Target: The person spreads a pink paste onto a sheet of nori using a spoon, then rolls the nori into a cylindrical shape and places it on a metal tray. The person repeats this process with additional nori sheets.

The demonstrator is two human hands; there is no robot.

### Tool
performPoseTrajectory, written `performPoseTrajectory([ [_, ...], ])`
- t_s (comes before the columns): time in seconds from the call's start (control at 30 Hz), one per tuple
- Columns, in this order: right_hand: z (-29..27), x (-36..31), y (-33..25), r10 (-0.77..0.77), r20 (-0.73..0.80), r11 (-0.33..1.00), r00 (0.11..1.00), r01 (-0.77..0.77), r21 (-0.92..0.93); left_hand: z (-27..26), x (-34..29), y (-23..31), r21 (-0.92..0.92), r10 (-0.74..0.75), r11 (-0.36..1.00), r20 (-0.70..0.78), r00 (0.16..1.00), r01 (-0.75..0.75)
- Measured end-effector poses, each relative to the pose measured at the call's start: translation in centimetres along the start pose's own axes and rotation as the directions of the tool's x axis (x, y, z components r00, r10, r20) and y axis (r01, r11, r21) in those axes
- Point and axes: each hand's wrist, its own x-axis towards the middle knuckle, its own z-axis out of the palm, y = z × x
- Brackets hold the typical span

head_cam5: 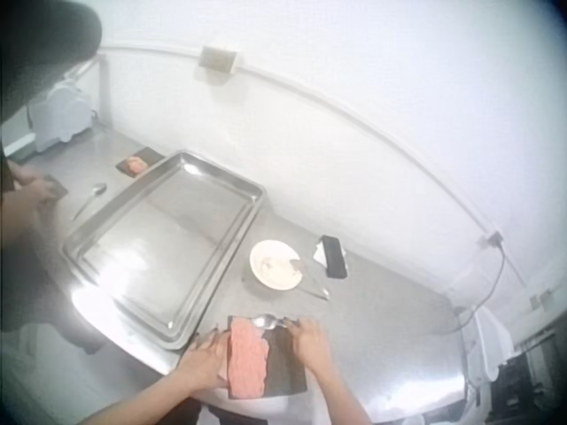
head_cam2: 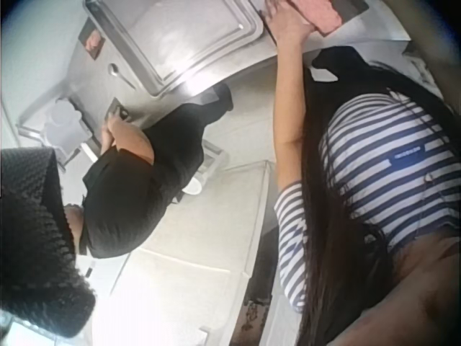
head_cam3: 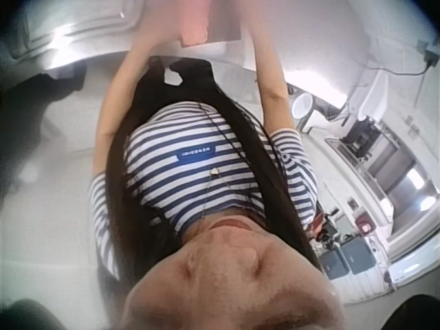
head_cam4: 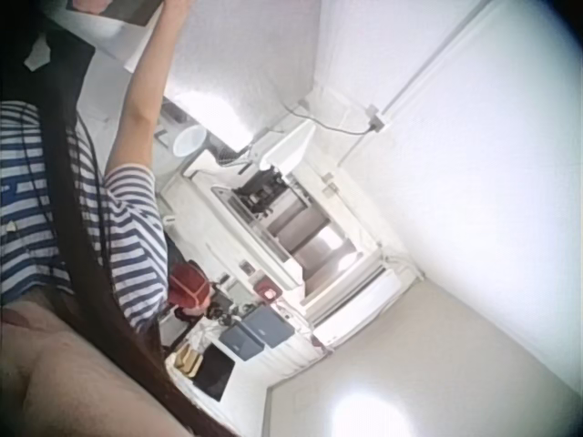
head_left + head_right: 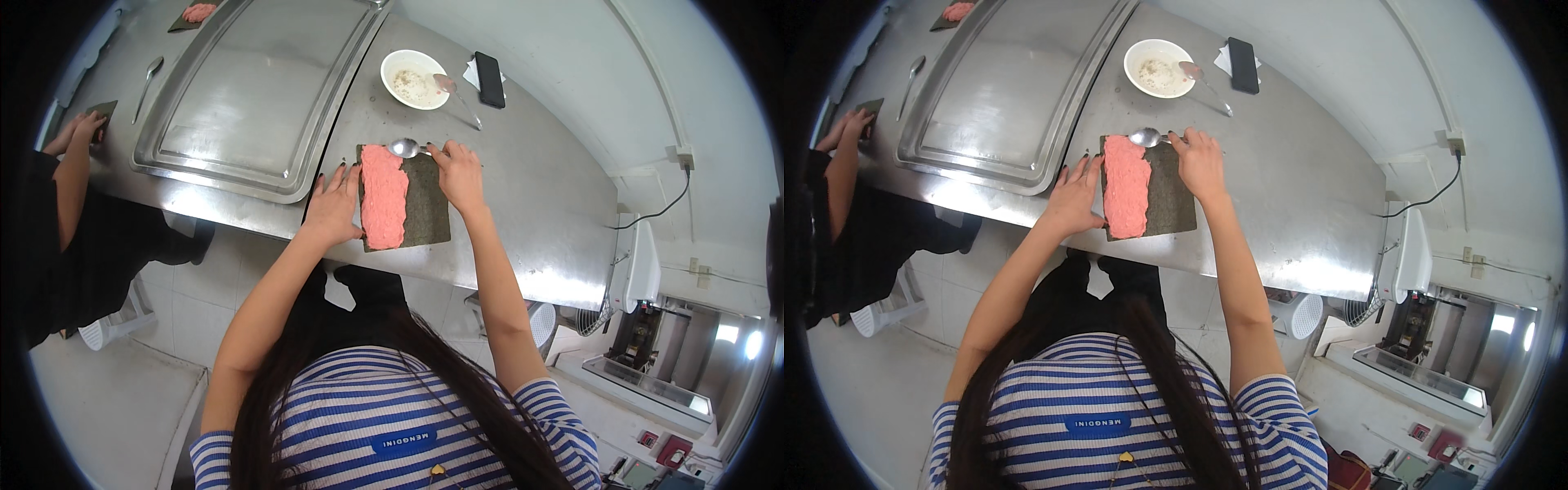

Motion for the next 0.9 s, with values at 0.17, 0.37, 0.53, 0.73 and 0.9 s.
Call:
performPoseTrajectory([
  [0.17,-0.6,-0.5,-1.2,0.138,0.208,0.987,0.968,-0.151,0.050,0.3,0.0,-0.1,-0.008,0.010,1.000,-0.015,1.000,-0.010],
  [0.37,-2.5,-3.5,-3.8,0.082,0.369,0.984,0.926,-0.135,0.119,0.2,0.1,0.0,0.005,-0.004,1.000,0.008,1.000,0.004],
  [0.53,-4.6,-7.3,-4.2,-0.020,0.482,0.970,0.876,-0.100,0.221,0.1,-0.1,0.1,0.007,0.005,1.000,0.007,1.000,-0.005],
  [0.73,-4.3,-7.1,-4.4,0.108,0.341,0.972,0.934,-0.171,0.162,-0.3,0.0,0.3,-0.007,-0.036,0.999,0.043,0.998,0.037],
  [0.9,-4.5,-9.4,-6.1,0.070,0.380,0.991,0.922,-0.107,0.076,-0.4,0.2,0.5,0.000,-0.038,0.999,0.050,0.998,0.038],
])
